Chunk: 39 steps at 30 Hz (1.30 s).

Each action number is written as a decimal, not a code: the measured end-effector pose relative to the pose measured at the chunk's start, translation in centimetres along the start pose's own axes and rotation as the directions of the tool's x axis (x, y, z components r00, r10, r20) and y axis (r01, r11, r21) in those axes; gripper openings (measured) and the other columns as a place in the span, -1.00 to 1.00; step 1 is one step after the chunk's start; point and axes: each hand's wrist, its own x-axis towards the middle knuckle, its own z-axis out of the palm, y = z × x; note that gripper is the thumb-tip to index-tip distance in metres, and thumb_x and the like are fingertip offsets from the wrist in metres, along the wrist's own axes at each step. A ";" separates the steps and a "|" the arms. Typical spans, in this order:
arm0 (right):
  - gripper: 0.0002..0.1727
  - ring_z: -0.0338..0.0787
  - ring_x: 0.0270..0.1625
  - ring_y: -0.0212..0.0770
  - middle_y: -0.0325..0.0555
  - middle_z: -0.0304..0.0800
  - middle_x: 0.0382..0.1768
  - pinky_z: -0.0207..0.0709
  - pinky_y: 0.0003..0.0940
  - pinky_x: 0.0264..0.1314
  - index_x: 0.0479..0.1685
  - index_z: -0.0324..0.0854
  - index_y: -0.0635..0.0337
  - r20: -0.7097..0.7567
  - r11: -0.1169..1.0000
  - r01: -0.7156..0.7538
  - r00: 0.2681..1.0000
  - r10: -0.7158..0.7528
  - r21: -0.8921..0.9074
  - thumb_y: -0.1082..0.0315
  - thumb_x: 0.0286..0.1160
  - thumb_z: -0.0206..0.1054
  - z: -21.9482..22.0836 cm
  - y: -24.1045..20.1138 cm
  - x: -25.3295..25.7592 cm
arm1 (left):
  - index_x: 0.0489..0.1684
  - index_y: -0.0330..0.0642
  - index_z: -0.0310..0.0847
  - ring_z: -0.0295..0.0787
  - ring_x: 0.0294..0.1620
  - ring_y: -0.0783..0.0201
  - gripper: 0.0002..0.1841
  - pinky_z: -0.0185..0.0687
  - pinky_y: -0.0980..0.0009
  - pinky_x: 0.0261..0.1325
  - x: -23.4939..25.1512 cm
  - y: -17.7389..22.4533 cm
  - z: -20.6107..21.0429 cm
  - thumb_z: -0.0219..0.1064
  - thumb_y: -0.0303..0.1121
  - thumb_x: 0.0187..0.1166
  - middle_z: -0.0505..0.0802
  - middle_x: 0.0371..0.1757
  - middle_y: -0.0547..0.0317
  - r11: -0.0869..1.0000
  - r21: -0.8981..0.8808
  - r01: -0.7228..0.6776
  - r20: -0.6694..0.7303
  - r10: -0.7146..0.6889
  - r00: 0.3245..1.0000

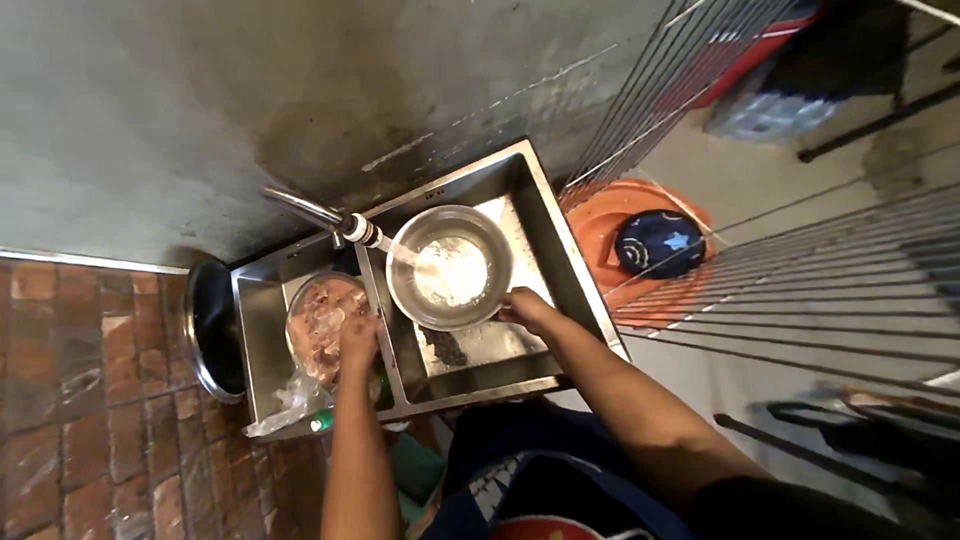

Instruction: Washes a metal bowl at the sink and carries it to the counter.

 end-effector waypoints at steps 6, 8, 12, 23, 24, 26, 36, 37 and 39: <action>-0.53 0.83 -0.05 -0.08 0.17 0.72 0.14 0.75 -0.17 0.01 0.52 0.36 0.32 -0.052 1.000 -0.012 0.999 0.012 0.016 0.26 0.77 0.17 1.0 0.1 -0.2 | 0.53 -0.08 0.35 0.75 -0.06 0.24 -0.49 0.69 0.25 -0.01 11.1 2.7 -2.5 -0.14 0.07 0.87 0.75 0.20 0.11 0.666 -0.732 0.141 0.098 -0.102 0.990; -0.51 0.84 0.00 -0.05 0.20 0.71 0.19 0.75 -0.14 0.05 0.55 0.33 0.32 -0.078 1.000 -0.017 0.997 0.019 0.017 0.25 0.77 0.17 1.3 0.1 0.0 | 0.64 -0.08 0.29 0.71 0.22 0.21 -0.35 0.64 0.21 0.21 14.7 2.4 -2.5 -0.26 0.20 0.85 0.66 0.44 0.10 0.580 -0.793 0.185 0.156 -0.100 0.983; -0.50 0.83 -0.02 -0.06 0.20 0.69 0.19 0.74 -0.15 0.02 0.56 0.31 0.32 -0.124 0.999 -0.028 0.992 0.030 0.017 0.26 0.77 0.17 1.7 -0.1 -0.2 | 0.62 -0.18 0.28 0.64 0.32 0.30 -0.20 0.57 0.34 0.32 18.4 2.1 -1.7 -0.50 0.26 0.81 0.63 0.46 0.13 0.374 -0.893 0.250 0.234 -0.089 0.968; -0.42 0.81 0.09 -0.01 0.26 0.64 0.31 0.71 -0.13 0.10 0.68 0.19 0.31 -0.216 0.998 -0.053 0.975 0.059 0.034 0.24 0.78 0.16 2.8 -0.5 -0.5 | 0.28 -0.12 0.36 0.75 -0.01 0.28 -0.47 0.72 0.36 0.14 20.1 3.9 -0.8 -0.31 0.10 0.86 0.69 0.01 0.13 0.080 -0.959 0.273 0.268 -0.063 0.961; -0.42 0.81 0.09 -0.01 0.26 0.64 0.31 0.71 -0.13 0.11 0.67 0.20 0.32 -0.225 0.998 -0.054 0.973 0.061 0.035 0.24 0.77 0.17 2.8 -0.6 -0.5 | 0.23 -0.10 0.35 0.74 -0.05 0.28 -0.52 0.73 0.37 0.10 20.1 3.9 -0.9 -0.29 0.07 0.87 0.66 -0.03 0.13 0.069 -0.961 0.268 0.265 -0.055 0.963; -0.43 0.81 0.06 -0.02 0.26 0.65 0.28 0.71 -0.15 0.09 0.66 0.22 0.31 -0.230 0.998 -0.054 0.971 0.060 0.033 0.23 0.78 0.16 3.0 -0.5 -0.4 | 0.04 -0.05 0.35 0.71 -0.23 0.31 -0.62 0.74 0.41 -0.06 20.1 4.0 -0.9 -0.23 0.02 0.86 0.63 -0.19 0.18 0.021 -0.966 0.259 0.257 -0.063 0.964; -0.43 0.80 0.08 -0.01 0.27 0.65 0.29 0.70 -0.14 0.11 0.67 0.22 0.30 -0.264 0.998 -0.058 0.962 0.063 0.029 0.22 0.79 0.15 3.7 -0.8 -0.7 | 0.03 -0.04 0.34 0.68 -0.33 0.33 -0.65 0.74 0.45 -0.11 20.5 4.2 -0.7 -0.22 -0.01 0.86 0.61 -0.27 0.18 -0.115 -0.962 0.246 0.254 -0.058 0.965; -0.43 0.80 0.09 -0.01 0.27 0.65 0.29 0.70 -0.13 0.11 0.67 0.23 0.30 -0.266 0.998 -0.058 0.962 0.064 0.031 0.23 0.78 0.15 3.7 -0.8 -0.8 | 0.02 -0.03 0.34 0.68 -0.32 0.32 -0.66 0.75 0.43 -0.09 20.5 4.2 -0.7 -0.22 -0.02 0.86 0.61 -0.27 0.18 -0.114 -0.964 0.242 0.250 -0.059 0.967; -0.43 0.79 0.10 0.00 0.27 0.65 0.28 0.69 -0.12 0.12 0.66 0.23 0.31 -0.266 0.998 -0.058 0.962 0.066 0.037 0.23 0.78 0.15 3.7 -0.7 -0.6 | -0.03 -0.02 0.33 0.67 -0.34 0.32 -0.67 0.74 0.43 -0.09 20.5 4.2 -0.6 -0.22 -0.03 0.86 0.60 -0.30 0.20 -0.115 -0.968 0.225 0.233 -0.063 0.970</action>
